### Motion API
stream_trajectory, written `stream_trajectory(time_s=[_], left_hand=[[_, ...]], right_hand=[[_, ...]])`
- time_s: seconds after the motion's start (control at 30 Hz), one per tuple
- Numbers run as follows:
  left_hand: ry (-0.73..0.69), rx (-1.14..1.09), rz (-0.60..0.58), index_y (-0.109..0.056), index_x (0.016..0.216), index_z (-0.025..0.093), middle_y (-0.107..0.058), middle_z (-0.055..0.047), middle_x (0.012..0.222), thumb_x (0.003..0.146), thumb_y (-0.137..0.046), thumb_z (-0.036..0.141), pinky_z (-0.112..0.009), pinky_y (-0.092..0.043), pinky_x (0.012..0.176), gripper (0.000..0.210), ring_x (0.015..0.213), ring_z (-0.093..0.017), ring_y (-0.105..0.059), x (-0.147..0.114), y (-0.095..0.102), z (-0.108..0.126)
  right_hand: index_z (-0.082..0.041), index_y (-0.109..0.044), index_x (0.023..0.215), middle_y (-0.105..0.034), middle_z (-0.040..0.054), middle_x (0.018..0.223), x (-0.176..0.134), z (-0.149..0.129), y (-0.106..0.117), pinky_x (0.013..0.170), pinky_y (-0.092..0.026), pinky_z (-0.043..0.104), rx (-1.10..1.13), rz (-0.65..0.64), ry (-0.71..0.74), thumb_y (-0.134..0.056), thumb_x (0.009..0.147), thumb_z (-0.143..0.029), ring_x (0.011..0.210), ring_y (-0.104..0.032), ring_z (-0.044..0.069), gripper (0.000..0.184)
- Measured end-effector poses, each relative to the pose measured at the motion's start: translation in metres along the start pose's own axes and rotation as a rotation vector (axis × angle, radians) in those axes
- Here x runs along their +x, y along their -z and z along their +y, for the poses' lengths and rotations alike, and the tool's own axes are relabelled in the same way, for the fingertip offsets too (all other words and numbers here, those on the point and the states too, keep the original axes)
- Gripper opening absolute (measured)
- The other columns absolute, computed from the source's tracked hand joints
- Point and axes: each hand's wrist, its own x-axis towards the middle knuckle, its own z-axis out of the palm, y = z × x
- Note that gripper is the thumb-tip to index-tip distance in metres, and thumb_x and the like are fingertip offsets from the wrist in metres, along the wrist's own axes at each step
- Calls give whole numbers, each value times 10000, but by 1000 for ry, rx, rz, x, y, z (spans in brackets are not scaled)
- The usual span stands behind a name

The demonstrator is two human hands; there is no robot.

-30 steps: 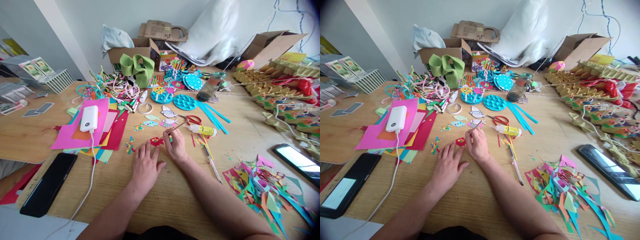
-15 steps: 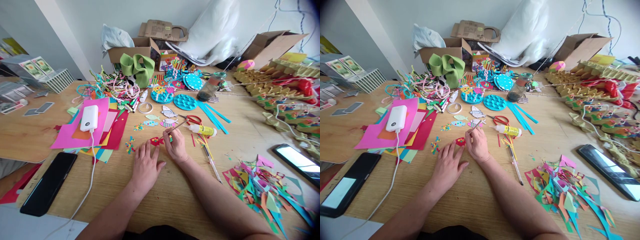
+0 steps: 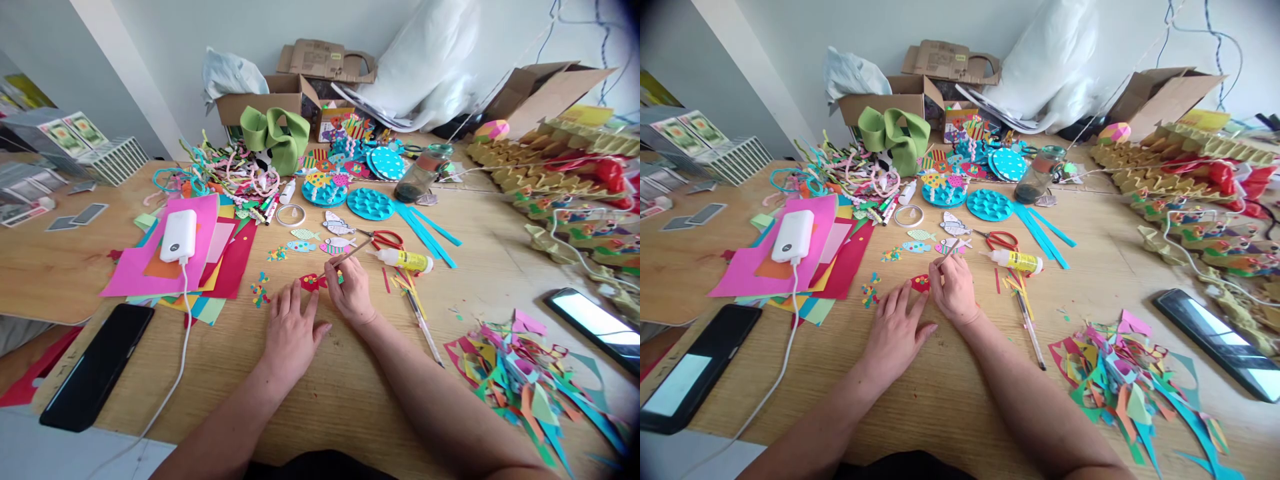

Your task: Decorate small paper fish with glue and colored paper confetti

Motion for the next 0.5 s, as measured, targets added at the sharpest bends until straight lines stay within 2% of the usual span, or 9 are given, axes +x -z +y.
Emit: stream_trajectory(time_s=[0.33, 0.5], left_hand=[[-4, 8, 17, -527, 1381, 204, -466, -190, 1452, 906, -565, 510, -558, -343, 1080, 566, 1308, -352, -426, 0, -1, -1], [-5, 6, 21, -515, 1388, 213, -457, -181, 1461, 908, -563, 509, -553, -339, 1081, 566, 1309, -345, -419, 0, -1, -1]], right_hand=[[-246, -423, 731, -551, 18, 681, 2, -2, -2, 657, -404, 322, 30, -36, -65, -460, 937, -208, 670, -509, 189, 213], [-240, -454, 750, -551, 6, 675, 2, -1, -2, 656, -412, 312, 44, -13, -119, -461, 947, -235, 663, -517, 177, 197]])
